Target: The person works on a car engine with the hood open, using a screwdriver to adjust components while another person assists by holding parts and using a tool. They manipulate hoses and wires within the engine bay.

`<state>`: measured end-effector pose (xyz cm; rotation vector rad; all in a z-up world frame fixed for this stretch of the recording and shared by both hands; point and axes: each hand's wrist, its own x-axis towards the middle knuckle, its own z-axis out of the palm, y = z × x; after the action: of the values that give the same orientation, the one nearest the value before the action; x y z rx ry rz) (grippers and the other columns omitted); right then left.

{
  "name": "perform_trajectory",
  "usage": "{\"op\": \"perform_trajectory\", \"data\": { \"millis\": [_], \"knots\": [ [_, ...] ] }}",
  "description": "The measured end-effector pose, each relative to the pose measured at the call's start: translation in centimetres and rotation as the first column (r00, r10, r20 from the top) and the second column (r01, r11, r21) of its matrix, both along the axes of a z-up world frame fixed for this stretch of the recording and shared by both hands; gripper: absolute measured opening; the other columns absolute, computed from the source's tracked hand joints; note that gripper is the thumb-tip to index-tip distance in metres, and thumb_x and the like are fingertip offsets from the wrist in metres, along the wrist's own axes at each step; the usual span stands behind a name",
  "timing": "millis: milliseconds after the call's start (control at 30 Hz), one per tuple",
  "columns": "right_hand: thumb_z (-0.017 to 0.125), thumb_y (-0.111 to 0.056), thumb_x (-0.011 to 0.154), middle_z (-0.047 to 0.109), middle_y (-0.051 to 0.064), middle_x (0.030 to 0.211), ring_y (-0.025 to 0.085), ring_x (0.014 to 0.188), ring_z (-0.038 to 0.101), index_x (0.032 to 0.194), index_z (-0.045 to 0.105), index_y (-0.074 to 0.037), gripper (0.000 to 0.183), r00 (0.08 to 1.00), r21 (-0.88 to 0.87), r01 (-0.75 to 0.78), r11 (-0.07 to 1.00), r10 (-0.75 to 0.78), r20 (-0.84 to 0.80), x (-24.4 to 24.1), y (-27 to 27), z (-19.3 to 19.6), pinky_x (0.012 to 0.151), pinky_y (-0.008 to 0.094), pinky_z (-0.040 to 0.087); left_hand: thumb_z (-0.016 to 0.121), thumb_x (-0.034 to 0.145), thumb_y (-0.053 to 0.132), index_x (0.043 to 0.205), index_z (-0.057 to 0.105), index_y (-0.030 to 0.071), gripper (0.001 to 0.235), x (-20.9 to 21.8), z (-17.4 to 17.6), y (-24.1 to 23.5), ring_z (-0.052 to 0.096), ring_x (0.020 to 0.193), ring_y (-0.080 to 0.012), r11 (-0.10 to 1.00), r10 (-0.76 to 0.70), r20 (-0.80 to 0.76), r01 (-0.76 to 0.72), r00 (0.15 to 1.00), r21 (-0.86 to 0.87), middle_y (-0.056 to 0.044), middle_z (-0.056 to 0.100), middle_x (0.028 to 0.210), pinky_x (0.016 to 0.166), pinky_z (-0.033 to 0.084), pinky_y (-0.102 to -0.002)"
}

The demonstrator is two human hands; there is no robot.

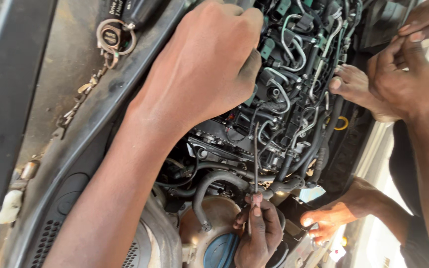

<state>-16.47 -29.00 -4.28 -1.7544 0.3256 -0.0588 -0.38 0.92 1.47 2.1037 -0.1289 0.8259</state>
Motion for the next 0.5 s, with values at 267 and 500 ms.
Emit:
{"op": "perform_trajectory", "data": {
  "millis": [267,500],
  "knots": [
    [0.059,-0.016,0.099,0.071,0.016,0.098,0.012,0.062,0.057,0.114,0.068,0.008,0.030,1.000,0.007,-0.007,1.000,0.007,-0.027,0.21,-0.14,-0.12,0.052,0.028,0.047,0.074,0.084,0.003,0.079,0.057,-0.005,0.020,0.01,-0.10,0.09,0.062,0.079,-0.0487,1.000,0.002,0.011,-0.003,1.000,0.022,-0.025,0.062,0.080,0.073,0.049,-0.055],
    [0.059,-0.017,0.099,0.069,0.015,0.095,0.013,0.064,0.057,0.114,0.068,0.008,0.031,0.999,0.007,-0.005,1.000,0.006,-0.044,-0.01,-0.56,-0.19,0.052,0.028,0.046,0.074,0.082,0.004,0.078,0.059,-0.005,0.018,-0.03,-0.38,0.07,0.063,0.078,-0.0473,0.999,0.014,0.013,-0.014,1.000,0.046,-0.025,0.062,0.078,0.073,0.051,-0.053]
  ]
}}
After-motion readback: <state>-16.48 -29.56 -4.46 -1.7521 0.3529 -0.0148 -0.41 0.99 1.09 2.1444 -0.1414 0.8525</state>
